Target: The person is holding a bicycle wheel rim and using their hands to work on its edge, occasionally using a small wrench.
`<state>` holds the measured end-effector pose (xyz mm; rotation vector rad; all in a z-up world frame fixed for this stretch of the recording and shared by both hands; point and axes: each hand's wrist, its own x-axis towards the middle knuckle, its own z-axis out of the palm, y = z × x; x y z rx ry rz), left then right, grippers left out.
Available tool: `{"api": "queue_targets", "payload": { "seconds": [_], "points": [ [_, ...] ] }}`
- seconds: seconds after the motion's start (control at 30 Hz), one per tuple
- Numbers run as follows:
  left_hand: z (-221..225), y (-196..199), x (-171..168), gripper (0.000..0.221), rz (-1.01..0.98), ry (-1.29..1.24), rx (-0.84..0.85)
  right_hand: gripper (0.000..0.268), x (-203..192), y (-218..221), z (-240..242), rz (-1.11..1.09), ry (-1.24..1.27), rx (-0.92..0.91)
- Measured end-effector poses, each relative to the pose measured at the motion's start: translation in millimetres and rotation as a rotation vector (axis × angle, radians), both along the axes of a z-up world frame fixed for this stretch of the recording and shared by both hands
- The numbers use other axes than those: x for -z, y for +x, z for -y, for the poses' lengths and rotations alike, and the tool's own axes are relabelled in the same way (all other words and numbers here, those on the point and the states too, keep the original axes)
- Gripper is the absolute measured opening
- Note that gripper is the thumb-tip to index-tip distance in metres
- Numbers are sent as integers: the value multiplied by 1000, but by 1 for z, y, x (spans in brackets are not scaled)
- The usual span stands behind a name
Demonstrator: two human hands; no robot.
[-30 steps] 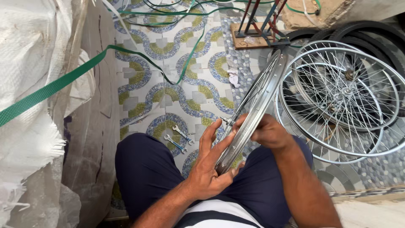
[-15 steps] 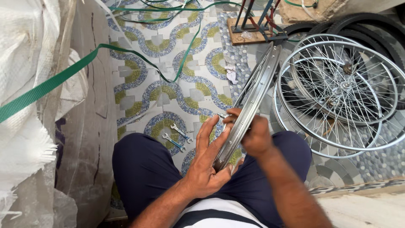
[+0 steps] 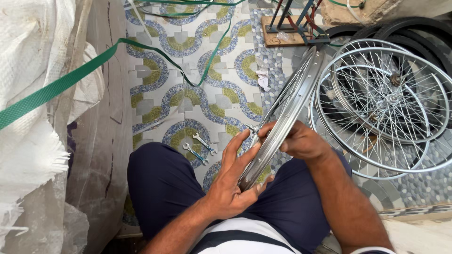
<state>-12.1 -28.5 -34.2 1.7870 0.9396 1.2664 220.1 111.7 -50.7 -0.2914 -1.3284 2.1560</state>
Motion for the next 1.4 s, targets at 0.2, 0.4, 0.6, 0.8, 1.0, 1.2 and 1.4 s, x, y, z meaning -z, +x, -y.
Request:
{"api": "queue_targets", "payload": {
  "seconds": [0.2, 0.4, 0.6, 0.8, 1.0, 1.2, 1.4],
  "points": [
    [0, 2, 1, 87, 2, -10, -40, 42, 2, -41, 65, 778, 841, 1199],
    [-1, 6, 1, 88, -5, 36, -32, 37, 27, -41, 69, 422, 840, 1213],
    [1, 5, 3, 87, -19, 28, -14, 36, 33, 1, 67, 43, -27, 653],
    [2, 7, -1, 86, -26, 47, -48, 45, -8, 5, 52, 312, 322, 487],
    [1, 12, 1, 86, -37, 60, -29, 47, 12, -40, 69, 838, 1246, 1481],
    [0, 9, 1, 85, -14, 30, -37, 24, 25, -26, 76, 337, 416, 1016],
    [2, 7, 2, 87, 7, 33, 0, 43, 10, 4, 61, 9, -70, 480]
  ]
}}
